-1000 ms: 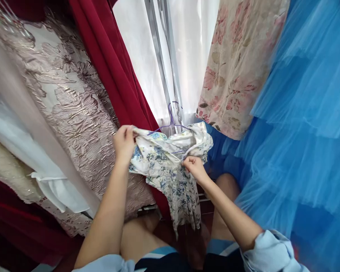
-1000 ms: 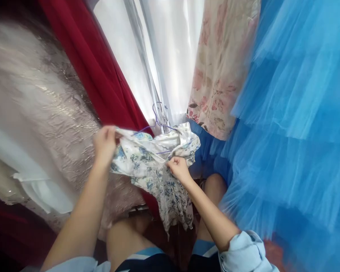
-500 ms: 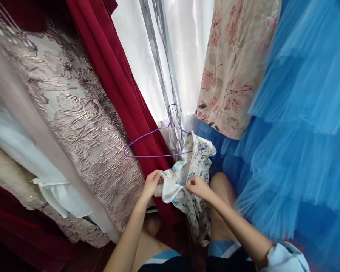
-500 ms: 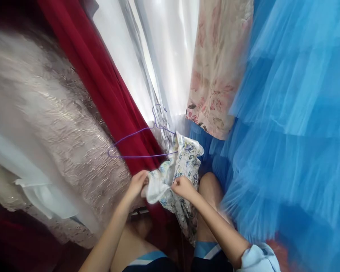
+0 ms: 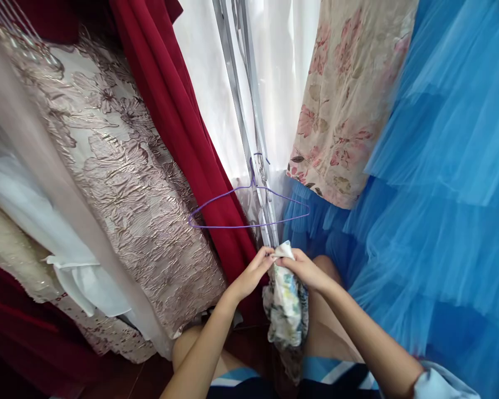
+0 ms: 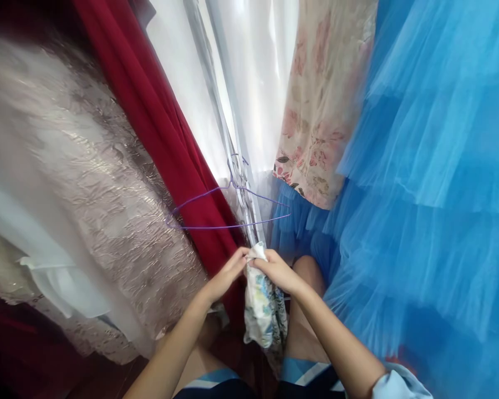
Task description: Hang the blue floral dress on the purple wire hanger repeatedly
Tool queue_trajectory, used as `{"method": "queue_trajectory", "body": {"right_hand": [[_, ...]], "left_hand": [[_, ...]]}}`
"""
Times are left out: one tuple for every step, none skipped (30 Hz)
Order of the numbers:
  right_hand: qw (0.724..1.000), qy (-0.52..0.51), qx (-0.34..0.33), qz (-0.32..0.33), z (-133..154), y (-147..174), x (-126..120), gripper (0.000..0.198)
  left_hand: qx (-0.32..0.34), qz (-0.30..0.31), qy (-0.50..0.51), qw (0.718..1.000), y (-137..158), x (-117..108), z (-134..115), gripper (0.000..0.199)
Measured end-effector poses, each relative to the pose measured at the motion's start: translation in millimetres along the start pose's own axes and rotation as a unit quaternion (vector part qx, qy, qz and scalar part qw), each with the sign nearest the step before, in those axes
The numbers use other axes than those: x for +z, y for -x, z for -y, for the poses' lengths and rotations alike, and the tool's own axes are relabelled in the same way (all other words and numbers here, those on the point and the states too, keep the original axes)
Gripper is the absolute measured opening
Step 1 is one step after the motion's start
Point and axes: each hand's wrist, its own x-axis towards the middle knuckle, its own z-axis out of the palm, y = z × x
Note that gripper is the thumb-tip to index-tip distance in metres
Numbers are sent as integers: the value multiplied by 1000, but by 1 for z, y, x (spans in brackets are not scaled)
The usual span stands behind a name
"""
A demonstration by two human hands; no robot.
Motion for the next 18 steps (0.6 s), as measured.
{"method": "queue_trajectory", "body": {"right_hand": [[1000,0,0,-12,4,0,-11,17],[1000,2,0,-28,8,0,-23,15],[999,5,-2,-48,11,-1,-36,14],[997,10,-7,-72,14,-3,-50,13],[995,14,-14,-97,17,-6,-65,14],[992,20,-23,-122,19,-9,-79,15],[988,26,-33,-146,21,-13,-94,17],[984,33,-43,-172,22,-18,-109,20],[978,40,-50,-199,24,-23,-123,23],[971,48,-53,-226,25,-28,-136,26],[964,55,-54,-253,27,-35,-148,30],[958,60,-52,-276,29,-43,-158,33],[952,64,-49,-295,32,-53,-165,34],[948,65,-46,-309,35,-64,-170,33],[946,63,-44,-316,40,-76,-173,30],[945,59,-43,-319,45,-89,-174,28],[946,54,-43,-317,50,-102,-172,28],[948,47,-44,-311,56,-115,-169,28]], "left_hand": [[-14,21,5,1000,3,1,7,42],[-28,41,8,999,7,3,13,44],[-42,55,8,998,11,4,19,46],[-53,64,5,997,15,3,24,47],[-62,65,0,996,18,2,28,47],[-68,61,-7,996,22,-2,31,47],[-71,54,-16,996,25,-7,32,45],[-73,45,-26,996,28,-14,32,42],[-76,35,-38,996,30,-22,30,39],[-78,22,-49,996,33,-30,27,37],[-80,9,-59,995,35,-38,22,35],[-82,-5,-67,994,37,-46,16,35],[-83,-20,-76,994,39,-51,9,35],[-79,-33,-88,992,40,-53,0,34],[-70,-43,-105,991,40,-53,-10,33],[-57,-48,-125,989,40,-50,-21,32],[-42,-48,-146,987,39,-44,-31,30],[-25,-41,-165,985,37,-38,-42,29]]}}
